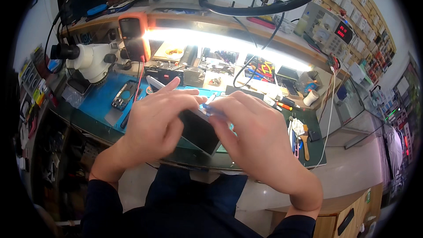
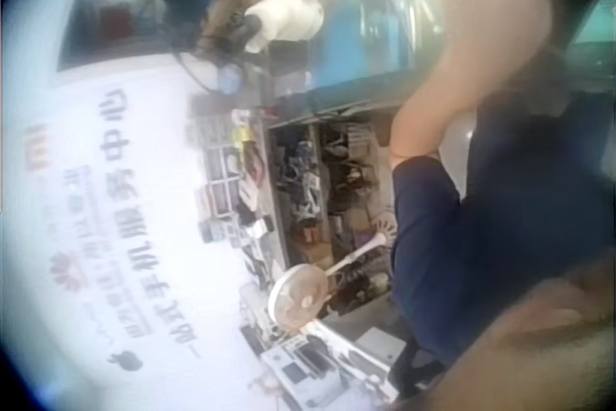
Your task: The person cleans a white tablet by wiping the screen and edges with a blue card-like tool and a small white bottle. They rotate the device to access different sides and continue wiping the surface.
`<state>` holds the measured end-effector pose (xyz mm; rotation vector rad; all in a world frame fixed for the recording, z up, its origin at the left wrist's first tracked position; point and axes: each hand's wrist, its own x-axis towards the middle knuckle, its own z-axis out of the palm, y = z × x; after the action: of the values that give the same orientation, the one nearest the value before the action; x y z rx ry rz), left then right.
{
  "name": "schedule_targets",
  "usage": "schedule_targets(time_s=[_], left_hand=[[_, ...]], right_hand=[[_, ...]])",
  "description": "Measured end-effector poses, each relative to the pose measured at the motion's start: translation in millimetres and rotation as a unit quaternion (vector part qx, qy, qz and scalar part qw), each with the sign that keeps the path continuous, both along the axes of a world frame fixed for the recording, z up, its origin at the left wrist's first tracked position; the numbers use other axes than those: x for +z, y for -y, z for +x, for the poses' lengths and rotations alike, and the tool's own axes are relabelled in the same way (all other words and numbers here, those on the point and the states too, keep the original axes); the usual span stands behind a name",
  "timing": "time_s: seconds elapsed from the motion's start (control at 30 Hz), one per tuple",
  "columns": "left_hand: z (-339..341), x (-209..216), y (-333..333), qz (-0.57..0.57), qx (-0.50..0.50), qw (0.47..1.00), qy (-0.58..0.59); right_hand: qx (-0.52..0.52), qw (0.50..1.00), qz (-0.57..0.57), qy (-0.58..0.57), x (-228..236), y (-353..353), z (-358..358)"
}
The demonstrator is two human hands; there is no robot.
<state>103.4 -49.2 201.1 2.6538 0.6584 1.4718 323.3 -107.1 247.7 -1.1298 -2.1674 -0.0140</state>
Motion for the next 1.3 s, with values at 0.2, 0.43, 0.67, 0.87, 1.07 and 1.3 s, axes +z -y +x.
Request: schedule_targets(time_s=[0.2,0.43,0.67,0.87,1.07,1.3], left_hand=[[-6,-27,-38,-0.052,-0.043,0.961,0.268],[-13,-105,-88,-0.362,-0.062,0.901,0.232],[7,-82,-116,-0.469,-0.109,0.867,0.126],[13,-107,-93,-0.533,-0.084,0.825,-0.168],[25,-148,-87,-0.563,-0.087,0.786,-0.240],[36,-136,-81,-0.572,-0.070,0.770,-0.274]], right_hand=[[-0.029,0.999,-0.034,-0.016,1,-3,4],[-0.083,0.994,-0.063,-0.019,5,-21,15],[-0.135,0.913,-0.308,-0.233,-21,-24,58],[-0.118,0.722,-0.564,-0.382,-132,30,71],[-0.154,0.739,-0.533,-0.382,-195,63,64],[-0.187,0.714,-0.513,-0.438,-213,74,57]])
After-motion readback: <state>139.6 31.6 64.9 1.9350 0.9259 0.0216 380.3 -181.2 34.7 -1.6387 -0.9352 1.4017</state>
